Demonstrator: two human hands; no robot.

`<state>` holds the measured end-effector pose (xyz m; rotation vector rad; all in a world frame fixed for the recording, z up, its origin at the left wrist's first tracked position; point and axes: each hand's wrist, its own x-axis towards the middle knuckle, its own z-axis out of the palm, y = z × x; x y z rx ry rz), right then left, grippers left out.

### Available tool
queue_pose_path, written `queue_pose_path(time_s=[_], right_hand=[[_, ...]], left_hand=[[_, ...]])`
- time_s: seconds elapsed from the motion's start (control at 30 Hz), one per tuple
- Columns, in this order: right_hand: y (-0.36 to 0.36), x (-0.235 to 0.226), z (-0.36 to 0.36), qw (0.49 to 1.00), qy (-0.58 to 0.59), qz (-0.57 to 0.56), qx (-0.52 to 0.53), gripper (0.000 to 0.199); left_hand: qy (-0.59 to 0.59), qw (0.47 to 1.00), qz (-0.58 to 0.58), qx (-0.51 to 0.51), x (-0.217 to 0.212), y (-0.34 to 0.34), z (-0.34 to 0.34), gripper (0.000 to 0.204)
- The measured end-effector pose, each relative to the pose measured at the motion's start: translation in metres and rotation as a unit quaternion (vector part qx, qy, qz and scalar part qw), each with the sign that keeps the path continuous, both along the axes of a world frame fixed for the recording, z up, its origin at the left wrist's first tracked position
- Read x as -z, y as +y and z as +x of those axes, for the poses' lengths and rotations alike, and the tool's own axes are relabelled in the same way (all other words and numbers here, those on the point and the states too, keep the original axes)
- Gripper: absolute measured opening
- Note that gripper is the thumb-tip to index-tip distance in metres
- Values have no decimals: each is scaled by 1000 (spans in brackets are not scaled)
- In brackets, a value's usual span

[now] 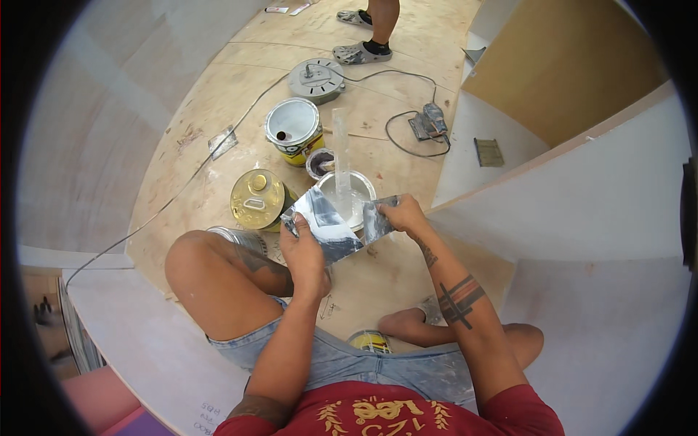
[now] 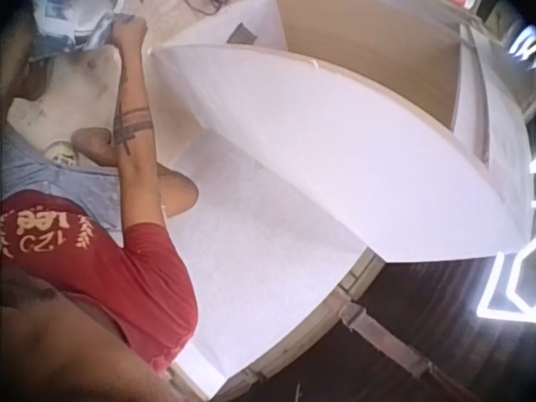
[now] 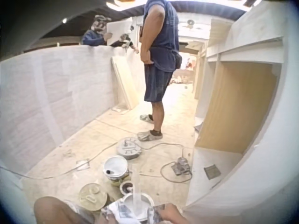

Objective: Applying wood putty or plaster to the corners and joints of a wooden cabinet structure using putty knives to smooth the surface.

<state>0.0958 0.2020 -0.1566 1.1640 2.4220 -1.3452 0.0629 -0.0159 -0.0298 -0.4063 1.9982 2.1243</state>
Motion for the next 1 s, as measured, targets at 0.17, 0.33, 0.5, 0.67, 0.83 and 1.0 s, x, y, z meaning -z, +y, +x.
queue_pose_path(time_s=[0.17,0.33,0.5,0.67,0.83,1.0], right_hand=[[6,-42,21,997,-37,15,-67,37],[12,-92,69,985,100,-138,25,33],[-7,-120,100,873,188,-378,245,38],[-48,-74,137,876,251,-393,119,44],[-30,-63,172,963,128,-230,-53,39],[-50,-71,142,677,393,-586,212,39]], left_hand=[[7,1000,4,30,28,-11,-8,39],[-79,993,43,71,22,-8,-6,36],[-341,865,230,288,22,12,36,36],[-376,792,370,307,34,16,43,37],[-309,822,362,312,-10,18,27,41],[-371,816,244,371,33,22,73,38]])
